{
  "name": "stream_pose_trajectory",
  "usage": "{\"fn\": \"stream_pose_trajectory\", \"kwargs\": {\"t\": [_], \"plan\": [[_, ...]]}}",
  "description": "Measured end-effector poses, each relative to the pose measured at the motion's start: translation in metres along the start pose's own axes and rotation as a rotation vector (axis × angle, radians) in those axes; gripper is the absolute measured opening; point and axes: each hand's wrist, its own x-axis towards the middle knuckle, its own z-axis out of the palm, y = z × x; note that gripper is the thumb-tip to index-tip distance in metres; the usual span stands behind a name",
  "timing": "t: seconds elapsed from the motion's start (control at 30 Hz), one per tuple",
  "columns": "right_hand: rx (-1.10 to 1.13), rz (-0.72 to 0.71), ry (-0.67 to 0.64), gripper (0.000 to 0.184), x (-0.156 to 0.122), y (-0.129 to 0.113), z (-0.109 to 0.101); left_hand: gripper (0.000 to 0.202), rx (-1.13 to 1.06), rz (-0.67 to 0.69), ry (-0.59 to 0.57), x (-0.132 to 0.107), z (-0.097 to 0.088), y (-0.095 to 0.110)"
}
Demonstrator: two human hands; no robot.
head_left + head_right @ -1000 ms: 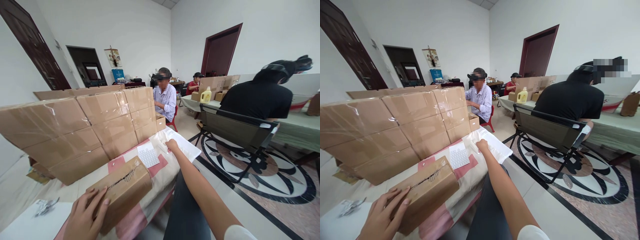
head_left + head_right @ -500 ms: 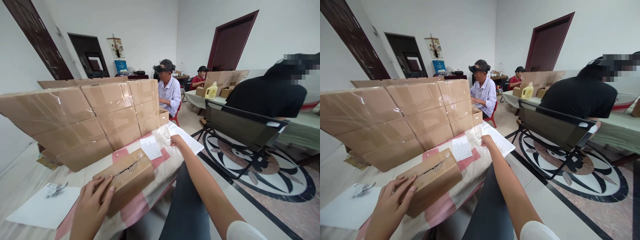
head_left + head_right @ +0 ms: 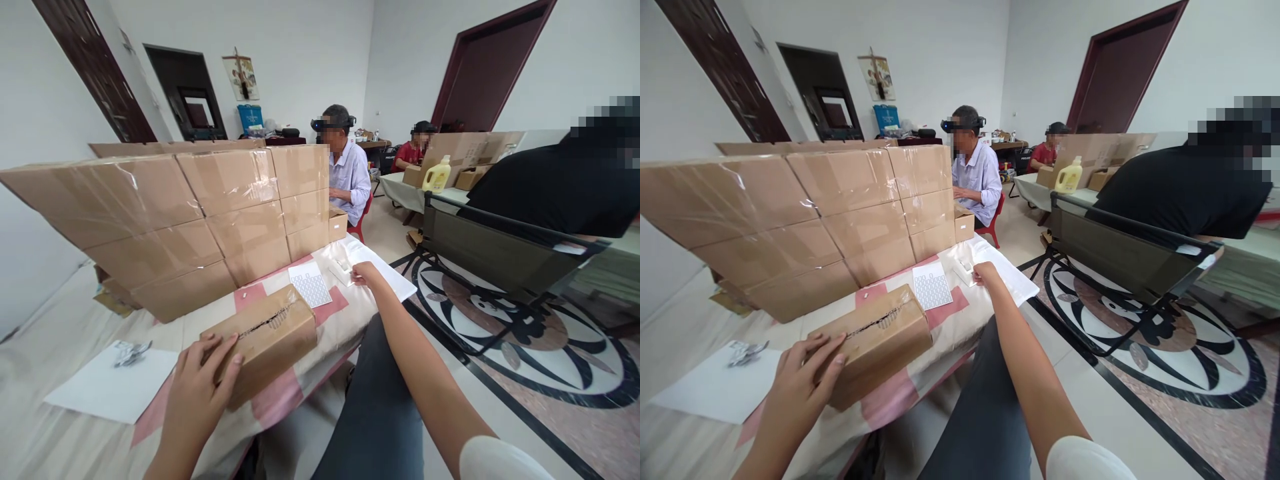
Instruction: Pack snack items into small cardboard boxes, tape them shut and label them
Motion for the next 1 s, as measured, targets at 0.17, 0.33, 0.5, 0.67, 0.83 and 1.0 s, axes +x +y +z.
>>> {"fn": "stream_pose_trajectory", "kwargs": {"t": [0.17,0.33,0.5,0.67,0.83,1.0], "plan": [[-0.028,0.116,-0.043,0.037,0.002,0.0,-0.002,0.038,0.003,0.013,0.008,0.001,-0.002,0.002],[-0.036,0.159,-0.062,0.038,0.002,0.0,-0.002,0.038,0.034,0.067,0.019,0.003,-0.003,0.004],[-0.046,0.173,-0.063,0.039,0.001,0.0,-0.001,0.036,0.046,0.084,0.035,0.003,-0.003,0.005],[-0.052,0.153,-0.053,0.039,0.002,0.0,0.001,0.036,0.05,0.066,0.036,0.002,-0.002,0.004],[-0.04,0.105,-0.06,0.036,0.004,0.002,-0.002,0.036,0.035,0.032,0.023,0.0,0.0,0.002],[-0.034,0.035,-0.058,0.038,0.005,0.006,-0.01,0.036,0.024,0.025,0.026,-0.001,0.0,0.002]]}}
